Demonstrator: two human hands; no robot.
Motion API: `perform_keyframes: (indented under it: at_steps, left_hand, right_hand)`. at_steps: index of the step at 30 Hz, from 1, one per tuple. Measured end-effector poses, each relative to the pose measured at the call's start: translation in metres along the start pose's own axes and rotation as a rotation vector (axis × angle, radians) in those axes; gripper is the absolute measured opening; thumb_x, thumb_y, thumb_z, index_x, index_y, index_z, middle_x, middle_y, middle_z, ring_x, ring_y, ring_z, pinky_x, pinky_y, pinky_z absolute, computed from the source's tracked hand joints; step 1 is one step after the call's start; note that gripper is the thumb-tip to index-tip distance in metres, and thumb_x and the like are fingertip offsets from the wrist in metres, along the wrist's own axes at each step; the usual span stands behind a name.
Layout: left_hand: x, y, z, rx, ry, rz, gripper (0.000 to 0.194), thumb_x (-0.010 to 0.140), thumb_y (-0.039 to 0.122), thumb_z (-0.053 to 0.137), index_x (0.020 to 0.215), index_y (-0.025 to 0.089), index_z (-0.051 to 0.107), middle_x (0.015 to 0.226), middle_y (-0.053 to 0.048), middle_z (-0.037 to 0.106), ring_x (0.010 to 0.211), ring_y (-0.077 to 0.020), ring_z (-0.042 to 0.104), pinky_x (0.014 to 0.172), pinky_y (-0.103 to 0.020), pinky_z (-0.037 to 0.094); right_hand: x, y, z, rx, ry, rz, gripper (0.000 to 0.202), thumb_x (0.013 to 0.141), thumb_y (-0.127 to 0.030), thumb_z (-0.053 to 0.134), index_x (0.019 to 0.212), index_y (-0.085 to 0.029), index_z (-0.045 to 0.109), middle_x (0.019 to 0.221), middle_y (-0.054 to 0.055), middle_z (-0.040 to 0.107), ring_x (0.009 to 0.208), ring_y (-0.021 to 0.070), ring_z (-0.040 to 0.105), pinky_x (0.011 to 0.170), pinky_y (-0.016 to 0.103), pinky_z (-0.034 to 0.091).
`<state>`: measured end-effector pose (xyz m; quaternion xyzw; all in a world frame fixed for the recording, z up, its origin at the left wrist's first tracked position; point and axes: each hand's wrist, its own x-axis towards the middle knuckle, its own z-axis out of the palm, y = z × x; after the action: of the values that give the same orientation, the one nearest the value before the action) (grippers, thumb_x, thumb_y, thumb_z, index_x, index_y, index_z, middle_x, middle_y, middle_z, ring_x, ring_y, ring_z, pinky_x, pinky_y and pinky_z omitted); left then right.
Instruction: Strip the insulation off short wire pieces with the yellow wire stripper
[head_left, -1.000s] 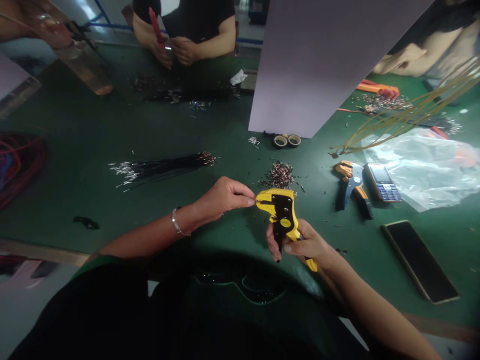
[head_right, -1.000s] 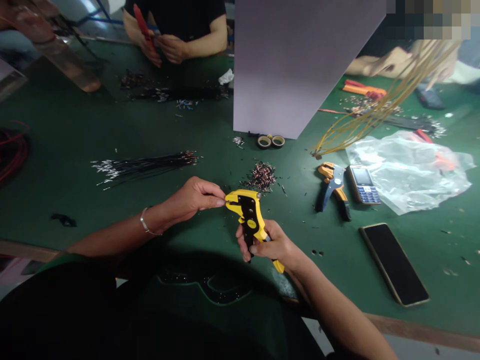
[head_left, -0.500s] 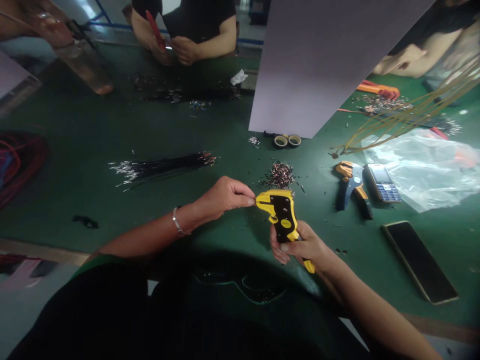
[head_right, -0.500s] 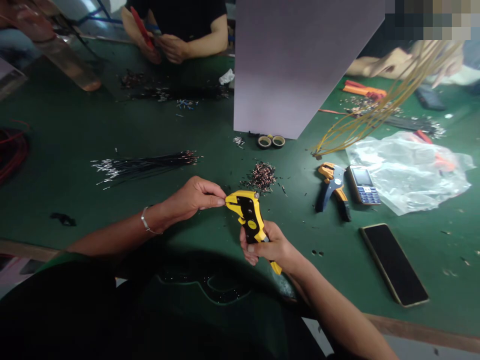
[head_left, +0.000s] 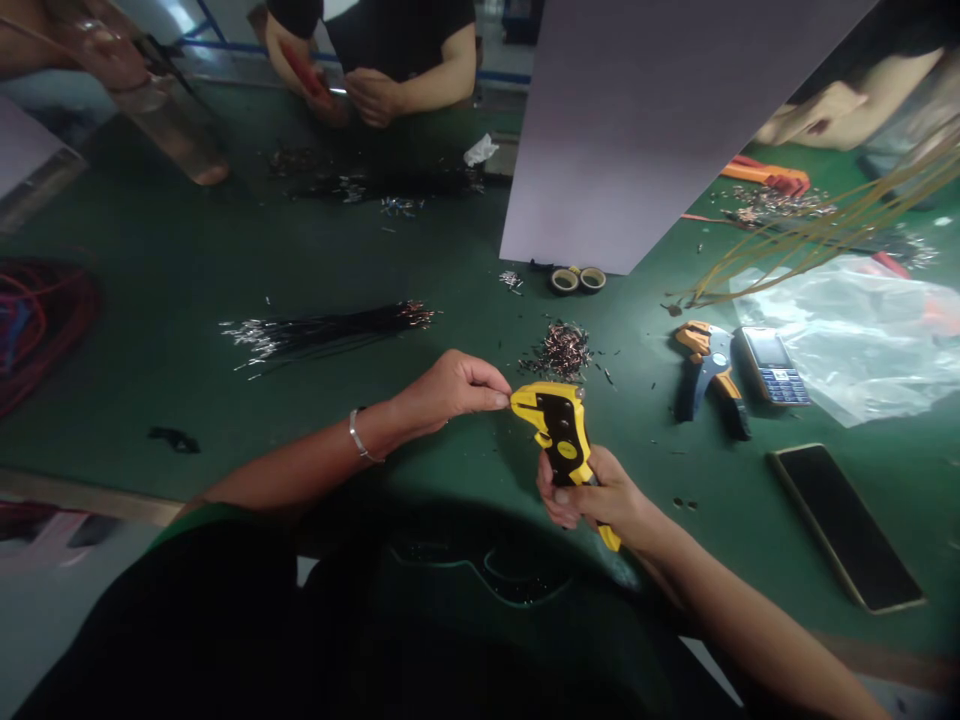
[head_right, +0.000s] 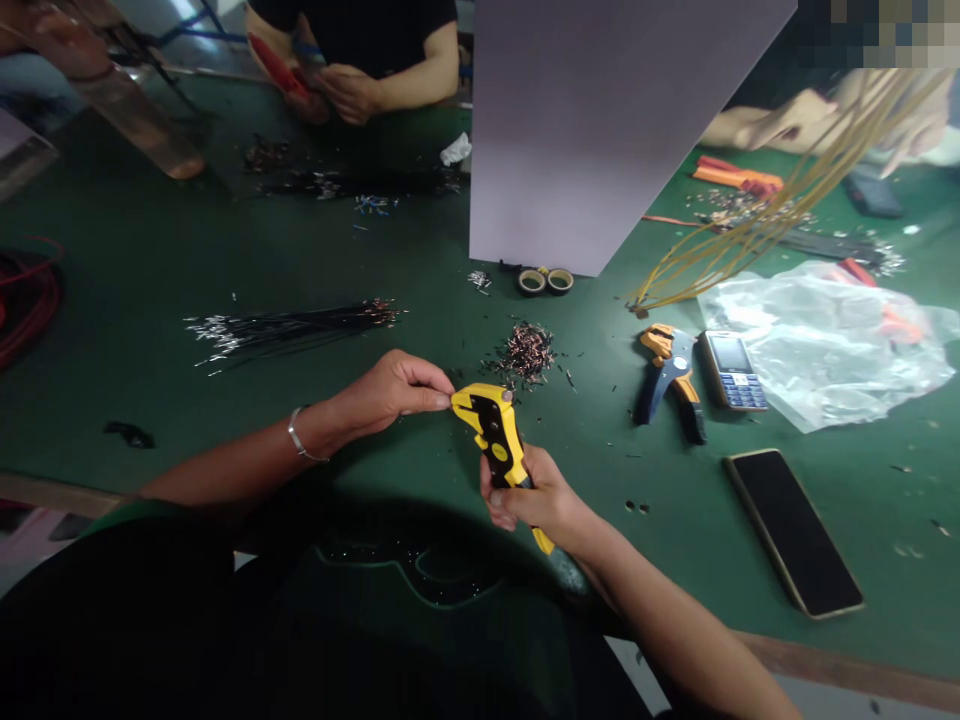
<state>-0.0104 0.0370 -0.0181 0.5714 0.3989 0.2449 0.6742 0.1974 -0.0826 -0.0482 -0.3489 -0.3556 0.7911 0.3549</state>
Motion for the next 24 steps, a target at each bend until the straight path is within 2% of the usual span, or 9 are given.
perform_keyframes:
  at_steps: [4,12,24]
  left_hand:
    - [0.0016,-0.0013,-0.0002,0.034,0.022,0.026,0.004,0.06,0.016,0.072,0.064,0.014,0.072,0.058,0.001,0.065,0.056,-0.0078,0.052,0.056,-0.021,0.041]
    - [-0.0005,-0.0031,0.0037,0.048,0.019,0.03,0.008,0.062,0.021,0.07,0.062,0.013,0.068,0.049,0.004,0.053,0.047,-0.0045,0.038,0.046,-0.019,0.028]
    - [0.0016,-0.0049,0.0042,0.055,0.011,0.01,0.012,0.063,0.024,0.071,0.065,0.013,0.068,0.051,0.004,0.055,0.046,-0.004,0.037,0.045,-0.02,0.025]
  right_hand:
    - [0.0018,0.0039,-0.0007,0.055,-0.004,0.004,0.016,0.07,-0.018,0.07,0.078,-0.014,0.057,0.056,-0.003,0.051,0.045,0.0092,0.046,0.044,0.024,0.038]
    - [0.0019,0.0067,0.0003,0.124,0.014,-0.01,0.016,0.067,-0.017,0.07,0.078,-0.014,0.059,0.055,-0.003,0.051,0.044,0.0091,0.043,0.043,0.024,0.036]
    - [0.0032,0.0067,-0.0015,0.192,-0.046,-0.013,0.014,0.068,-0.016,0.069,0.078,-0.014,0.059,0.055,-0.004,0.05,0.042,0.008,0.042,0.042,0.023,0.035]
